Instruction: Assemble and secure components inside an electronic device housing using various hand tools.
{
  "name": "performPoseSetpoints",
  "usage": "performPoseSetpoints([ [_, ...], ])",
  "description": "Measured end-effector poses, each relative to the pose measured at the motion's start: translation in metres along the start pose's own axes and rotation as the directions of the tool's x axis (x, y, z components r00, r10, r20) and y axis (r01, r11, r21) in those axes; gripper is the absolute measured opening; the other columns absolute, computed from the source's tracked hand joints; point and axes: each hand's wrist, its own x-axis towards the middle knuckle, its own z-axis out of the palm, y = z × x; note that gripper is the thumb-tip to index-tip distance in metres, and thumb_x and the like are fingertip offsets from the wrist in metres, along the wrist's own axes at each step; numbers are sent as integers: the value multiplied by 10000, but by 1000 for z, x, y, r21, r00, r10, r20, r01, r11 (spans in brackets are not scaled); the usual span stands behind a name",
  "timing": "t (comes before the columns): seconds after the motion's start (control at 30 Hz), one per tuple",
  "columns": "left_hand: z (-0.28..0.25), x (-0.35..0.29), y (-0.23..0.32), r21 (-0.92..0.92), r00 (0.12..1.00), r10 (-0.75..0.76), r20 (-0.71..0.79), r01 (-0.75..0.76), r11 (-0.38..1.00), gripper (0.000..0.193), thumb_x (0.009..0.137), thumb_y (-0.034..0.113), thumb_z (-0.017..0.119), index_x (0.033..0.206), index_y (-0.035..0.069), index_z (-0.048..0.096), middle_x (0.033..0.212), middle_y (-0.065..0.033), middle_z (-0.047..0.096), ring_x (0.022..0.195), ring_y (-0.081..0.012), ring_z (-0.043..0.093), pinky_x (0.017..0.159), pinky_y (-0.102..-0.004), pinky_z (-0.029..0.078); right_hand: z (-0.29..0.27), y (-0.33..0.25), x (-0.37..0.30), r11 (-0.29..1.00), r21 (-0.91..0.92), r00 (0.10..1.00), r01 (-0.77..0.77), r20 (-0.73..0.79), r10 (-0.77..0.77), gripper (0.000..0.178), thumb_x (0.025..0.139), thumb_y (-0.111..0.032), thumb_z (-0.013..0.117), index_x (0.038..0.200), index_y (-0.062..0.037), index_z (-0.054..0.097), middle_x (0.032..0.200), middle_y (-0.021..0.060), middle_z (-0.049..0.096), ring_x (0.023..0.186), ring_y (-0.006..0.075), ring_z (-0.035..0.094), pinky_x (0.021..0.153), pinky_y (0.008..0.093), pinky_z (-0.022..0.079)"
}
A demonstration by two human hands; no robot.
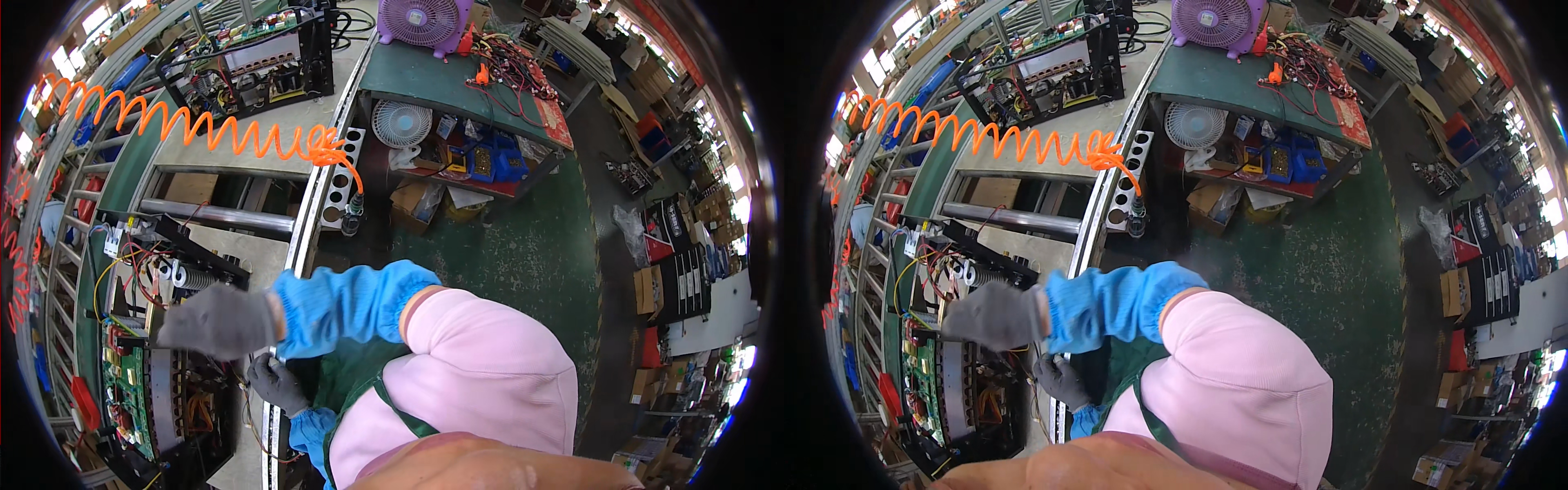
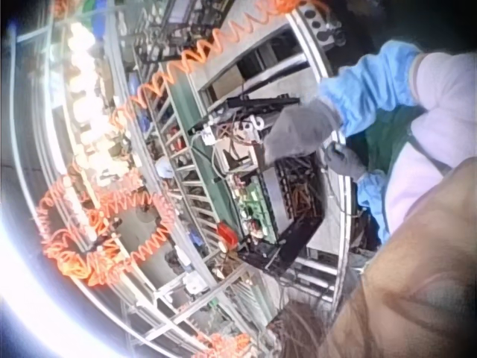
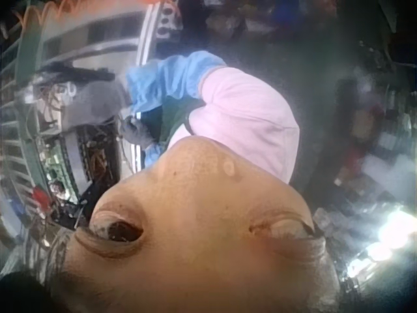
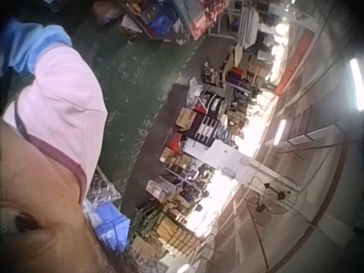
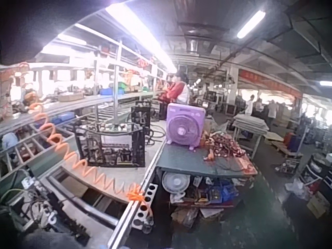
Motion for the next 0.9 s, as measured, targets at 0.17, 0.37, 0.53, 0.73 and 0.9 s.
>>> performPoseSetpoints([
  [0.17,-5,1,6,24,1000,5,23,-6,1000,155,808,85,552,933,38,629,953,-140,577,936,-311,546,840,-411,433,-44,26,-62,951,123,953,-283,-73,293,186,830,-90,602,1015,-81,582,875,104,617,784,284,649,671,342,534],
  [0.37,0,-6,-7,78,998,26,-63,-21,997,114,816,109,576,908,61,622,949,-136,597,934,-325,550,832,-429,434,-75,42,-146,830,-116,806,-545,199,557,332,831,-116,585,1154,-44,555,912,150,646,799,281,655,713,363,528],
  [0.53,-1,5,2,11,995,26,-99,-25,1000,116,771,77,609,886,90,619,905,-116,604,882,-320,572,789,-411,451,-89,35,-163,317,-271,61,-909,666,743,279,845,-106,536,1112,-27,559,742,157,637,649,287,637,621,396,508],
  [0.73,-1,3,-1,24,990,-43,-136,47,999,109,771,80,620,878,97,624,911,-91,614,860,-295,591,750,-385,481,-58,22,-144,274,-102,171,-956,563,808,192,883,-120,511,1042,-33,571,712,131,626,553,250,613,541,358,490],
  [0.9,-5,1,2,8,989,-60,-134,62,998,112,760,78,623,871,94,625,917,-83,616,878,-286,592,746,-378,488,-27,39,-180,791,-347,704,-504,366,609,273,897,-144,511,1158,-70,539,872,213,636,796,413,615,669,483,494],
])
